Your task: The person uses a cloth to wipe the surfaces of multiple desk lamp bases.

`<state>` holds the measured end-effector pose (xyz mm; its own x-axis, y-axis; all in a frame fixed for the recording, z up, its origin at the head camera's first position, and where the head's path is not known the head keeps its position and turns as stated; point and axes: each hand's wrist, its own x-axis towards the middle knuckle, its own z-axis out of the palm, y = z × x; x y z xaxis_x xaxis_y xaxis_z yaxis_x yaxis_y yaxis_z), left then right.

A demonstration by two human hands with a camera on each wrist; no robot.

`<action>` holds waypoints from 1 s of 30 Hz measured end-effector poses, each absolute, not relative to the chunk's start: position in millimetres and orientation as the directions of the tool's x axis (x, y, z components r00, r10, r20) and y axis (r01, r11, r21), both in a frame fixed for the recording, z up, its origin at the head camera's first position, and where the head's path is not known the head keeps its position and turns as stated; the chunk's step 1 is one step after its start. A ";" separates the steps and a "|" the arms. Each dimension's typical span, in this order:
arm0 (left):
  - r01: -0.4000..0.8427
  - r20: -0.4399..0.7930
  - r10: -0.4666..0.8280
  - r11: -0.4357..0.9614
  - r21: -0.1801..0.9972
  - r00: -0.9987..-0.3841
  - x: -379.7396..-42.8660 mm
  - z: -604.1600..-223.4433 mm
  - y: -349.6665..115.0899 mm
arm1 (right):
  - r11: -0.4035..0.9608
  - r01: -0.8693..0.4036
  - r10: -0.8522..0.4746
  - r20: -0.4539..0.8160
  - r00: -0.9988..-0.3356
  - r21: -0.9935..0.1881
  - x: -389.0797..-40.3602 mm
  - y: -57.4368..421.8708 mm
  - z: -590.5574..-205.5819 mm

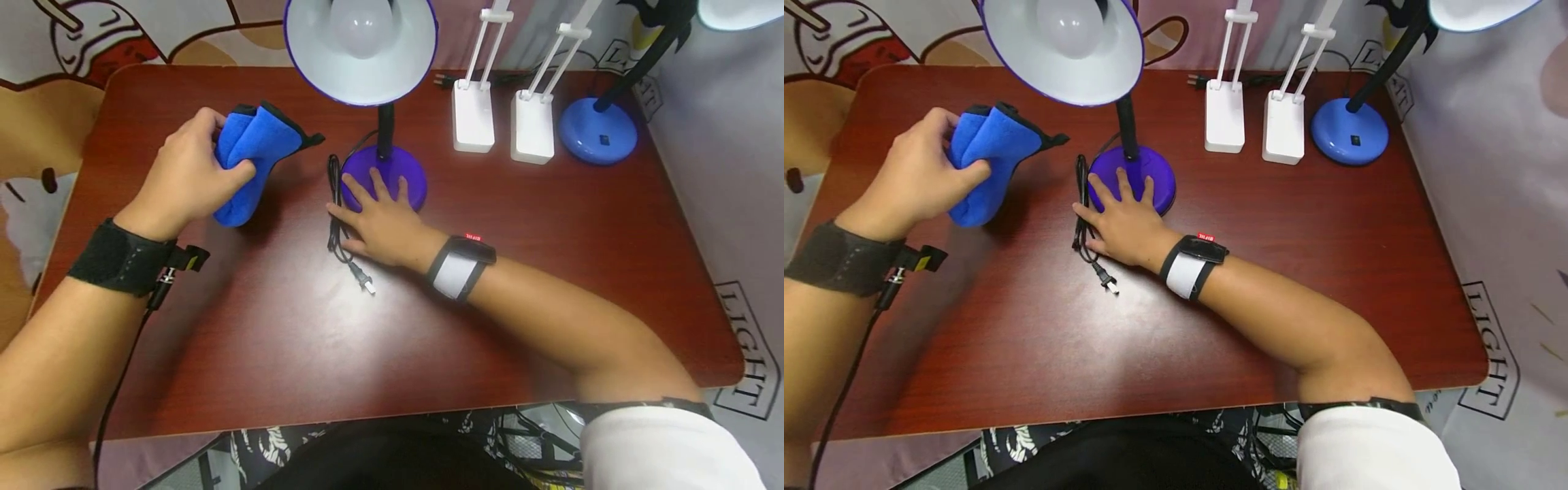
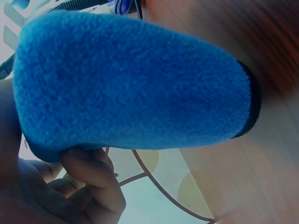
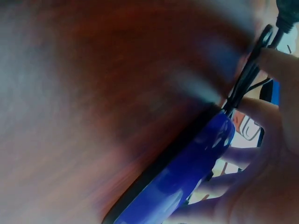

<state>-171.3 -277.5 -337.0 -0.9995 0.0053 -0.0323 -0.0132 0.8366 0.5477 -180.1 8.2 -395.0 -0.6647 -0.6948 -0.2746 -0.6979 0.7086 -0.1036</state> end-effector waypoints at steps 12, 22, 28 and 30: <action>-0.019 -0.037 0.002 0.840 0.542 -0.999 -167.5 -336.4 -273.8 | 0.722 -0.676 -0.686 -0.270 -0.675 -0.144 -233.3 14.4 -396.4; -0.001 -0.036 0.024 0.831 0.556 -0.999 -172.4 -337.3 -264.4 | 0.758 -0.625 -0.651 -0.272 -0.708 -0.187 -302.8 20.5 -393.4; 0.014 -0.033 0.040 0.817 0.576 -0.999 -178.9 -338.1 -254.9 | 0.764 -0.613 -0.645 -0.275 -0.713 -0.202 -325.9 17.3 -394.7; 0.014 -0.031 0.039 0.814 0.581 -0.999 -181.9 -338.3 -252.5 | 0.763 -0.612 -0.646 -0.272 -0.714 -0.205 -330.6 17.5 -396.5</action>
